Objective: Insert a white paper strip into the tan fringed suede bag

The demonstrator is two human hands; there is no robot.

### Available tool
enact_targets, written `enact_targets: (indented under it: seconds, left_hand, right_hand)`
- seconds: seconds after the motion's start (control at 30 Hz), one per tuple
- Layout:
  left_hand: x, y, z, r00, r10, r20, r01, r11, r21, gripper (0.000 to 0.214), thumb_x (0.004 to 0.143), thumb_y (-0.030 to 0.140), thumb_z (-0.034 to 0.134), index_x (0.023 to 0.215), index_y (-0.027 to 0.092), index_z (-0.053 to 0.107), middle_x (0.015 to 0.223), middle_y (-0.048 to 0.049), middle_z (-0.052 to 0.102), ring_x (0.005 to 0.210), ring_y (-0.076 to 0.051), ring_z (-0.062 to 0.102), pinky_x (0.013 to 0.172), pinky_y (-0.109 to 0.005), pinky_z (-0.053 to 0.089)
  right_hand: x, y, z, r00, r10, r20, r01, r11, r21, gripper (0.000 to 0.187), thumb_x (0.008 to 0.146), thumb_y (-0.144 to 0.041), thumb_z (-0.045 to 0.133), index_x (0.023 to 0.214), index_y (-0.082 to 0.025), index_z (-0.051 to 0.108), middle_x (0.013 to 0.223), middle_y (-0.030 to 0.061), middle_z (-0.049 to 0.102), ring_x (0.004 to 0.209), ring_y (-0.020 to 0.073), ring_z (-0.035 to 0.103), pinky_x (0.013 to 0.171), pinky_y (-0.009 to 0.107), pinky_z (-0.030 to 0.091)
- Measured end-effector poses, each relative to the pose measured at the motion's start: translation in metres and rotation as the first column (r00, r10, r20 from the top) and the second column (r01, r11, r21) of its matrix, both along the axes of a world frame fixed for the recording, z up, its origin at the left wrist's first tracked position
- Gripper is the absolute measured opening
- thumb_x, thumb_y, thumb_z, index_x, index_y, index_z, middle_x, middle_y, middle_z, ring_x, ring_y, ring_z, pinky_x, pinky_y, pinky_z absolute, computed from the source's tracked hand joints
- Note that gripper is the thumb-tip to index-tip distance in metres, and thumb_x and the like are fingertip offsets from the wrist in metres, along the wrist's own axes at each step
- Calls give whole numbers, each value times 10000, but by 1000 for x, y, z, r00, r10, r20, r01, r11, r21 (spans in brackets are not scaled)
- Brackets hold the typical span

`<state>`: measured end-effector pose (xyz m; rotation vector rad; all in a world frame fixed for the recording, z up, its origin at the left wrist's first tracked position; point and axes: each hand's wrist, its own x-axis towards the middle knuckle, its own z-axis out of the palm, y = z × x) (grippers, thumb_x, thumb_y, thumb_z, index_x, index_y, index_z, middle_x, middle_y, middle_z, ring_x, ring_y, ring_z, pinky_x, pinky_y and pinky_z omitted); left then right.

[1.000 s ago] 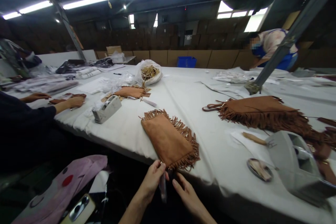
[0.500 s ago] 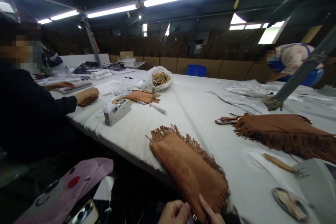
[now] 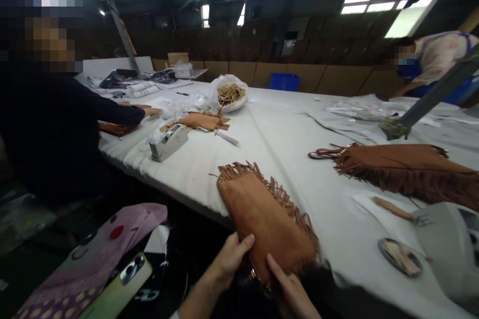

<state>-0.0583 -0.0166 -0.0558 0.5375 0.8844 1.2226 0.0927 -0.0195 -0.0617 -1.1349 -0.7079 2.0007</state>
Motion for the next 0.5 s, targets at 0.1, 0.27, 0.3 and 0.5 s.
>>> enact_targets:
  seconds: [0.1,0.27,0.3,0.5]
  left_hand:
    - [-12,19,13,999,7,38,-4,997,-80,442,780,376,696,1110,99,600,1054,-152,705,924,-271,673,862,-374,519]
    - [-35,68,35,973,94,211,-43,971,-235,339,845,303,618,1105,86,603,907,-121,740,801,-222,703,786,-327,562]
    - [-38,76,37,970,85,228,-26,968,-251,346,853,312,605,1109,79,604,888,-123,741,796,-224,705,780,-326,565]
    - [-40,96,34,977,42,209,19,959,-283,393,901,336,501,1150,42,578,899,-163,733,856,-269,701,771,-372,572]
  right_hand:
    - [11,10,26,995,94,44,-97,992,76,585,719,-555,694,1084,-98,676,1119,149,680,1125,302,582,1037,450,407]
    - [53,21,35,983,45,178,-68,989,129,649,707,-661,635,1122,-163,651,1085,151,689,1035,284,637,939,444,483]
    - [58,22,35,978,18,208,-48,989,142,648,702,-666,632,1109,-163,654,1085,157,687,1015,285,648,906,431,504]
    - [91,48,45,837,-173,519,-65,911,408,559,707,-599,602,1032,-150,676,1098,147,686,1010,294,650,855,377,541]
